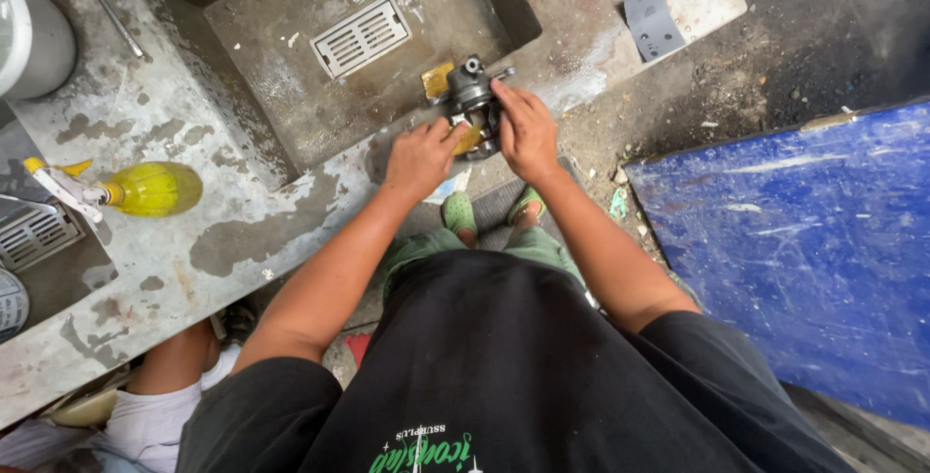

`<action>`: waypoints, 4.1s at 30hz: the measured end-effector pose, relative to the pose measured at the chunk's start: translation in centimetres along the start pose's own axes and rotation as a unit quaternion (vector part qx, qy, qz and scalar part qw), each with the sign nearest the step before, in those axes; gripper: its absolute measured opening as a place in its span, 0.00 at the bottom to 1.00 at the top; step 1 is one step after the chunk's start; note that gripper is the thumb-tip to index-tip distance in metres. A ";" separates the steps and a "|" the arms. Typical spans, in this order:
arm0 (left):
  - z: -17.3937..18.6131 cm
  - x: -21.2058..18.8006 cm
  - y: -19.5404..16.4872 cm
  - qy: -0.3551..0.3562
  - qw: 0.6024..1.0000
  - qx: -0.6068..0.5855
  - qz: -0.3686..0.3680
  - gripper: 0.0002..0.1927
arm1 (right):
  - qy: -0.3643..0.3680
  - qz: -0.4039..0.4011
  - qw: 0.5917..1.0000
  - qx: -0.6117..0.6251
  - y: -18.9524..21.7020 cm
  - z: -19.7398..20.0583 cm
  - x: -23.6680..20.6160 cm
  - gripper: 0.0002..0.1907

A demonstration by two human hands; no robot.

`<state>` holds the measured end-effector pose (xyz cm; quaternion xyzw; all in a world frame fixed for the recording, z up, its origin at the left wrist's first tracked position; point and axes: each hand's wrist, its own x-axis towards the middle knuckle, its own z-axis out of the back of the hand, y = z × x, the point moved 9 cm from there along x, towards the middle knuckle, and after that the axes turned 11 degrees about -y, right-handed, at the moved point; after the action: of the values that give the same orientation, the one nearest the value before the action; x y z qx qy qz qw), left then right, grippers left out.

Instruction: The person scrubs a small metal part with a yellow sponge over a concrete sink, repeatedly rotating the part to clean different surfaces. The person briefly inspects the part before continuing to scrub it.

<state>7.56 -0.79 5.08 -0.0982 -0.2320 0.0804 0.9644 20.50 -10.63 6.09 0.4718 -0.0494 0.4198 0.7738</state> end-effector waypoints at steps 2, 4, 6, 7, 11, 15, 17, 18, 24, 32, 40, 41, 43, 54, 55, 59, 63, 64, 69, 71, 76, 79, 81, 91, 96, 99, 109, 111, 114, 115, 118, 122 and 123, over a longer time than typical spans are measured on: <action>-0.6 -0.1 -0.7 0.018 0.999 0.026 -0.030 0.28 | 0.011 0.029 0.999 0.027 -0.6 0.2 0.8 0.25; -1.4 0.1 -1.3 0.040 0.996 0.058 -0.049 0.29 | 0.019 0.042 0.999 0.028 -1.0 0.3 1.3 0.24; -1.7 0.5 -1.8 0.039 0.997 0.045 -0.049 0.26 | 0.019 0.049 0.999 0.001 -1.2 0.3 1.4 0.24; -1.8 0.7 -1.9 0.039 0.997 0.038 -0.047 0.25 | 0.008 0.041 0.999 -0.011 -1.2 0.5 1.4 0.23; -1.7 0.9 -1.2 0.000 1.000 0.007 0.012 0.24 | -0.078 -0.005 0.996 -0.029 -1.4 2.1 0.6 0.21; -3.9 0.1 -1.1 0.034 0.998 0.041 0.026 0.14 | -0.127 -0.050 0.991 0.006 -1.8 2.9 -0.4 0.18; -5.0 0.2 -1.3 0.041 0.997 0.062 0.012 0.15 | -0.100 -0.018 0.995 0.003 -1.3 2.2 -0.6 0.20; -5.3 0.2 -1.5 0.046 0.997 0.069 0.010 0.20 | -0.083 -0.006 0.997 0.001 -1.2 1.7 -0.7 0.21; -4.7 0.3 -2.0 0.072 0.996 -0.029 0.044 0.30 | -0.046 -0.018 0.998 -0.050 -1.4 0.5 -1.1 0.19; -4.4 -0.1 -1.7 0.130 0.989 0.050 -0.057 0.27 | -0.049 -0.013 0.998 -0.048 -1.0 0.5 -0.9 0.18; -5.0 -0.2 -2.1 0.090 0.995 0.037 -0.034 0.27 | -0.049 -0.003 0.997 -0.060 -1.2 0.4 -1.2 0.16; -5.0 -0.2 -2.1 0.097 0.994 0.049 -0.033 0.28 | -0.051 -0.003 0.997 -0.059 -1.2 0.4 -1.2 0.16; -5.4 -0.4 -2.2 0.123 0.990 0.063 -0.031 0.30 | -0.052 -0.019 0.997 -0.061 -1.5 0.5 -1.1 0.16; -4.9 -1.3 -1.9 0.086 0.995 0.045 0.031 0.31 | -0.011 -0.036 0.998 -0.046 -2.2 -0.1 -1.0 0.16; -5.3 -1.0 -1.8 0.090 0.993 0.046 0.053 0.32 | -0.023 -0.032 0.998 -0.046 -2.1 0.1 -1.0 0.16; -4.7 -0.4 -2.5 0.049 0.998 -0.008 0.025 0.30 | -0.012 -0.044 0.998 -0.045 -2.0 0.0 -1.0 0.15; -3.9 -0.4 -1.9 0.039 0.999 0.000 -0.005 0.31 | -0.013 -0.031 0.998 -0.049 -2.0 -0.1 -0.9 0.14; -4.2 -0.5 -1.9 0.058 0.998 -0.001 0.006 0.32 | -0.013 -0.041 0.998 -0.050 -2.2 0.0 -1.0 0.14; -4.3 -0.1 -2.1 0.056 0.998 0.025 -0.004 0.31 | 0.005 -0.029 0.998 -0.047 -2.1 -0.3 -1.2 0.15; -4.2 -0.6 -2.0 0.073 0.997 0.019 -0.002 0.32 | 0.017 -0.039 0.998 -0.042 -2.4 -0.4 -1.3 0.15; -4.3 -0.8 -0.9 0.099 0.993 0.004 0.069 0.32 | 0.018 -0.054 0.998 -0.039 -2.7 -0.5 -1.4 0.15; -4.0 -0.4 -1.9 0.102 0.994 -0.026 0.014 0.29 | 0.016 -0.037 0.998 -0.038 -2.5 -0.5 -1.3 0.15; -3.7 -0.2 -1.8 0.097 0.995 -0.017 0.026 0.31 | 0.026 -0.046 0.997 -0.051 -2.8 -0.7 -1.4 0.15; -4.3 -0.7 -2.0 0.100 0.994 -0.024 0.035 0.32 | 0.028 -0.062 0.997 -0.035 -2.8 -0.3 -1.3 0.15; -3.7 -0.7 -2.4 0.070 0.997 -0.016 0.029 0.32 | 0.044 -0.043 0.998 -0.019 -2.3 0.3 -0.9 0.23; -3.3 -0.7 -2.4 0.070 0.997 -0.026 0.035 0.31 | 0.088 -0.086 0.992 -0.028 -3.5 0.5 -0.9 0.38; -3.9 -0.6 -2.4 0.094 0.994 -0.006 0.047 0.32 | 0.087 -0.050 0.991 -0.092 -4.5 0.3 -1.7 0.27; -3.8 -0.6 -2.1 0.088 0.995 -0.002 0.055 0.33 | 0.086 -0.057 0.991 -0.086 -4.7 0.2 -1.8 0.26; -3.6 -0.5 -1.9 0.081 0.996 -0.005 0.043 0.33 | 0.090 -0.058 0.990 -0.087 -4.6 0.1 -2.0 0.26; -3.5 -0.6 -1.9 0.082 0.996 -0.005 0.035 0.34 | 0.094 -0.058 0.990 -0.085 -4.6 0.1 -2.0 0.26; -3.1 -0.2 -2.1 0.043 0.999 -0.008 0.029 0.33 | 0.087 -0.067 0.990 -0.089 -4.7 0.1 -1.9 0.26; -3.1 -0.6 -1.5 0.068 0.997 0.013 0.047 0.33 | 0.090 -0.065 0.990 -0.089 -4.7 0.0 -1.9 0.26; -3.2 -0.7 -1.5 0.080 0.996 0.022 0.039 0.33 | 0.092 -0.064 0.990 -0.088 -4.7 0.0 -1.9 0.26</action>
<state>8.58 -2.91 2.34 -0.0923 -0.1484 0.1145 0.9779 22.55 -12.74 1.94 0.3630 0.0156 0.4053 0.8389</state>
